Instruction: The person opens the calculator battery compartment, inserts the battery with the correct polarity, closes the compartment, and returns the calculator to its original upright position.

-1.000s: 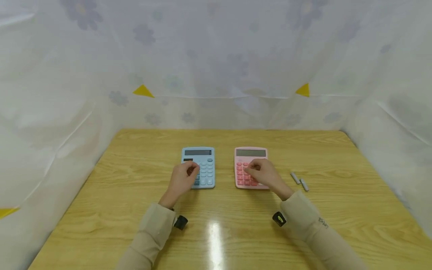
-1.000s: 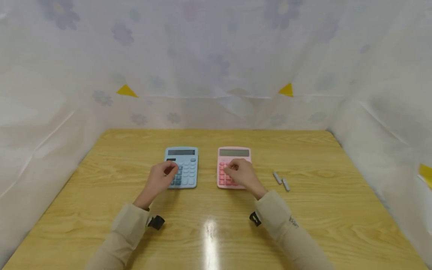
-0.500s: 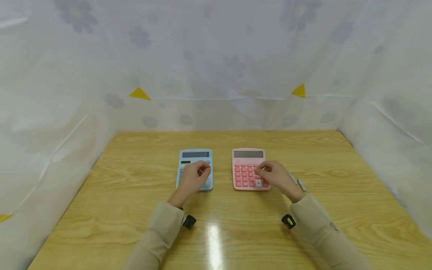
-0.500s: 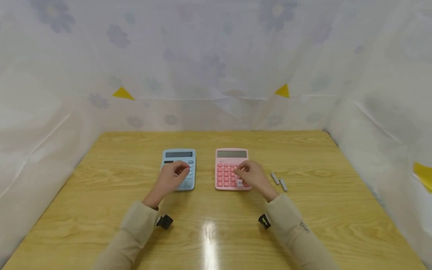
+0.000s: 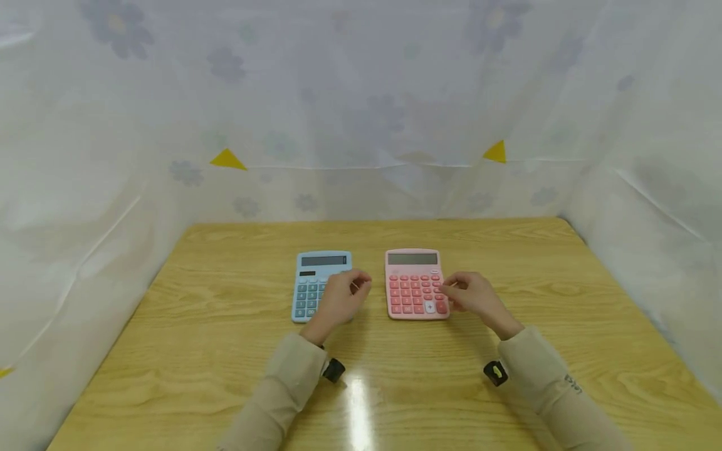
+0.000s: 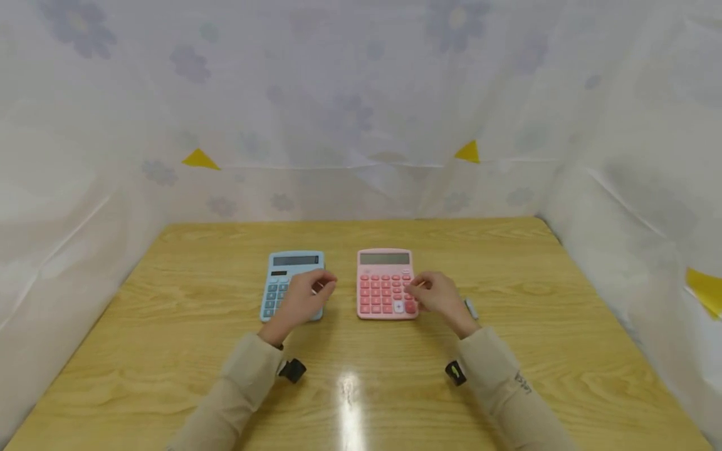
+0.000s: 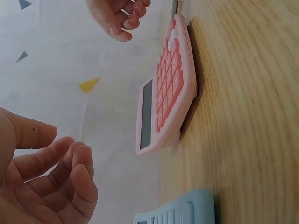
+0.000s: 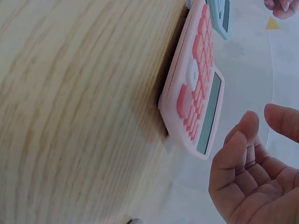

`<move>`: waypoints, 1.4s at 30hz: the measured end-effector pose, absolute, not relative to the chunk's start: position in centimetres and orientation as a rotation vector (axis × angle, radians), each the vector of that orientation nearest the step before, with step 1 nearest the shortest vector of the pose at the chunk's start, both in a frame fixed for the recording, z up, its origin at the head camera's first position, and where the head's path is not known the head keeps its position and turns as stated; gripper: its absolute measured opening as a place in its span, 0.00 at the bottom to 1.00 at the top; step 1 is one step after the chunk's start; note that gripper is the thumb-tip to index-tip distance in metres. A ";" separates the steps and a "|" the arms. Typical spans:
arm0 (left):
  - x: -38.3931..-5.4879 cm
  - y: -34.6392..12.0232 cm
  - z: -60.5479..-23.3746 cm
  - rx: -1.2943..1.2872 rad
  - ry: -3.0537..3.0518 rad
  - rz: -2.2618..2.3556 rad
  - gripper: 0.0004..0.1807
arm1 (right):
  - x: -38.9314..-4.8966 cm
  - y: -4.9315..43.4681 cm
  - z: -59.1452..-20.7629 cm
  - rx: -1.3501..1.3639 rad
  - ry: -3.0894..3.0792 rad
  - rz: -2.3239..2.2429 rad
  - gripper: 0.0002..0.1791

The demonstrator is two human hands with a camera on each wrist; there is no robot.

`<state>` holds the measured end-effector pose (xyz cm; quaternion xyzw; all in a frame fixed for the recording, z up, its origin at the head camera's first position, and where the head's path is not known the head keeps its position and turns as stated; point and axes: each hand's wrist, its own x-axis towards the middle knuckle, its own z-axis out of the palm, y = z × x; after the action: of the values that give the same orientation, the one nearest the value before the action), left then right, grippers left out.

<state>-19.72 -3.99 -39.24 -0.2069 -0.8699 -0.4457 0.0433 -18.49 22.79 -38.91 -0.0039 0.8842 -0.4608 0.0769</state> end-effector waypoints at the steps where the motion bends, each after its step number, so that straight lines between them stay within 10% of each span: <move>1: -19.7 -3.8 -39.2 -0.628 -2.672 -1.359 0.07 | -18.5 22.9 -38.9 -0.012 2.650 -1.377 0.13; 20: -21.0 -0.8 -40.9 -0.689 -2.855 -1.506 0.27 | -19.8 24.1 -39.7 0.113 2.493 -1.256 0.30; 42: -22.1 1.1 -42.0 -0.593 -3.036 -1.415 0.27 | -22.0 23.4 -40.1 0.186 2.404 -1.271 0.27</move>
<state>-22.07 1.07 -42.01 -0.1730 -0.8849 -0.4125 -0.1297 -22.04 23.38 -40.10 0.0668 0.8630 -0.4563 0.2063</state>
